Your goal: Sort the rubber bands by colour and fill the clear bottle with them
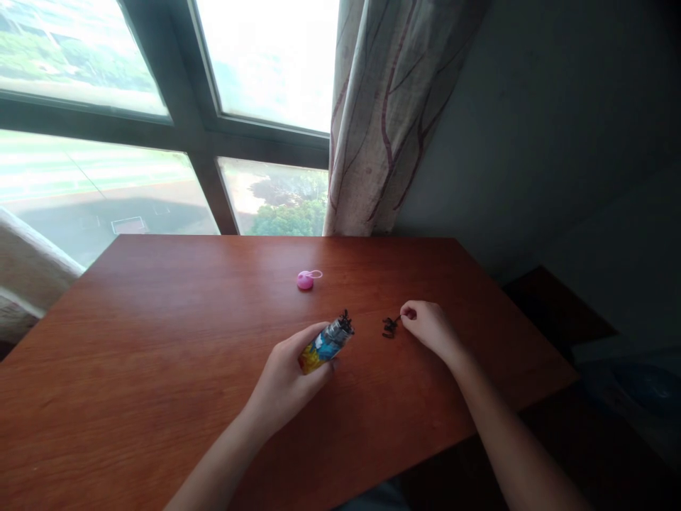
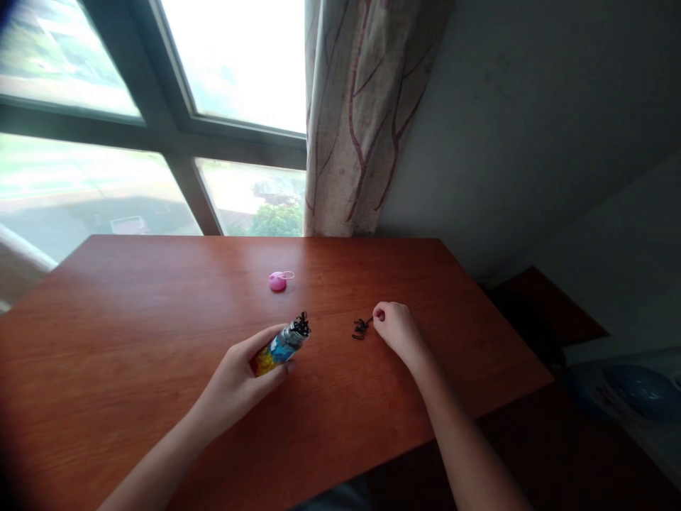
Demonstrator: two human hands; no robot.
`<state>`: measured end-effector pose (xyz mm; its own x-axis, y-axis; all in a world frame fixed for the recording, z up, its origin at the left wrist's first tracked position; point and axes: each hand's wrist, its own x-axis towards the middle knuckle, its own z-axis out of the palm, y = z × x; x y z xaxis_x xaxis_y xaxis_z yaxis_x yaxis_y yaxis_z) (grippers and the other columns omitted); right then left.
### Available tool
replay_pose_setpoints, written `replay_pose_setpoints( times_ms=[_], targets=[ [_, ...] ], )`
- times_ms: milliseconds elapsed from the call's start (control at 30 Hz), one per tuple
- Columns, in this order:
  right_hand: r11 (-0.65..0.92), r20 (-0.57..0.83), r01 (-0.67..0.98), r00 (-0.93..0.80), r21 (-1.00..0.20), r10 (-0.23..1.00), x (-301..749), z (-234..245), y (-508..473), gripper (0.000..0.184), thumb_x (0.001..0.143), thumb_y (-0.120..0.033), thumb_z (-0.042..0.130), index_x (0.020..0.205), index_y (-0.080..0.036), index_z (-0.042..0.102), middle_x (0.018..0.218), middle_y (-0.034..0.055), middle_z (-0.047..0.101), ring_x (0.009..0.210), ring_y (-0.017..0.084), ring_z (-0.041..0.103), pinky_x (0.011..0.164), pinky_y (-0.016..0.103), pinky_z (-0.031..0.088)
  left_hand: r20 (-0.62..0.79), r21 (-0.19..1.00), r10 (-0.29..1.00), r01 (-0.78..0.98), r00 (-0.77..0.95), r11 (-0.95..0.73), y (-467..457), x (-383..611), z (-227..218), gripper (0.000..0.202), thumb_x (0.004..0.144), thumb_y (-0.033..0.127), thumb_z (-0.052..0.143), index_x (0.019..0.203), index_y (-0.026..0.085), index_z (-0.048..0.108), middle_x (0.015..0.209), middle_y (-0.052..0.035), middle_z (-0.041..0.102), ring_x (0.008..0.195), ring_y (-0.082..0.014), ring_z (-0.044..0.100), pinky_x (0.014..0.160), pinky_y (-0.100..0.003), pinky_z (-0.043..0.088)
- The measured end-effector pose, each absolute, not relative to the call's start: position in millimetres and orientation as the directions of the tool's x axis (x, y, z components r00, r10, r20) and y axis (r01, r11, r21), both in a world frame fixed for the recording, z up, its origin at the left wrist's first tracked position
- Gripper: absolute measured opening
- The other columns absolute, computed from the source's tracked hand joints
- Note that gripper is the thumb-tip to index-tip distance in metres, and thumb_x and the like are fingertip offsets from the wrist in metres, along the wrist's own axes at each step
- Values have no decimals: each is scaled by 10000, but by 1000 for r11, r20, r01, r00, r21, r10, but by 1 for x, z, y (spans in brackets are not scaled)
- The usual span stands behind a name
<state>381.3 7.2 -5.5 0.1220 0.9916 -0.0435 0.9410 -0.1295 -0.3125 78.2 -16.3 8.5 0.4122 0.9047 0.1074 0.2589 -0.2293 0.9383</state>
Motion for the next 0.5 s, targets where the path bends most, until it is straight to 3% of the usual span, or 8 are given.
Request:
replay_pose_setpoints(
  times_ms=[267,400,500],
  targets=[
    [78,-99,916,-127,-393,987,362,11,9,353,758,38,492,928,-166,724,975,62,691,892,149,645,815,217,460,104,942,909,254,405,-221,-16,77,8,397,812,228,653,1204,169,637,1134,-49,713,965,-196,670,881,-261,508],
    [171,-166,915,-244,-365,955,357,22,0,249,776,-82,621,1006,-152,686,1011,84,632,863,170,625,794,252,475,103,944,910,250,402,-217,-16,78,9,392,812,231,653,1198,166,639,1121,-52,718,950,-196,673,878,-266,510],
    [212,-186,936,-270,-281,945,354,23,-4,268,758,-161,703,1022,-147,665,1031,97,613,919,206,613,828,287,467,98,942,911,258,400,-215,-15,77,9,392,811,235,654,1196,159,641,1123,-59,716,954,-201,672,884,-272,509]
  ],
)
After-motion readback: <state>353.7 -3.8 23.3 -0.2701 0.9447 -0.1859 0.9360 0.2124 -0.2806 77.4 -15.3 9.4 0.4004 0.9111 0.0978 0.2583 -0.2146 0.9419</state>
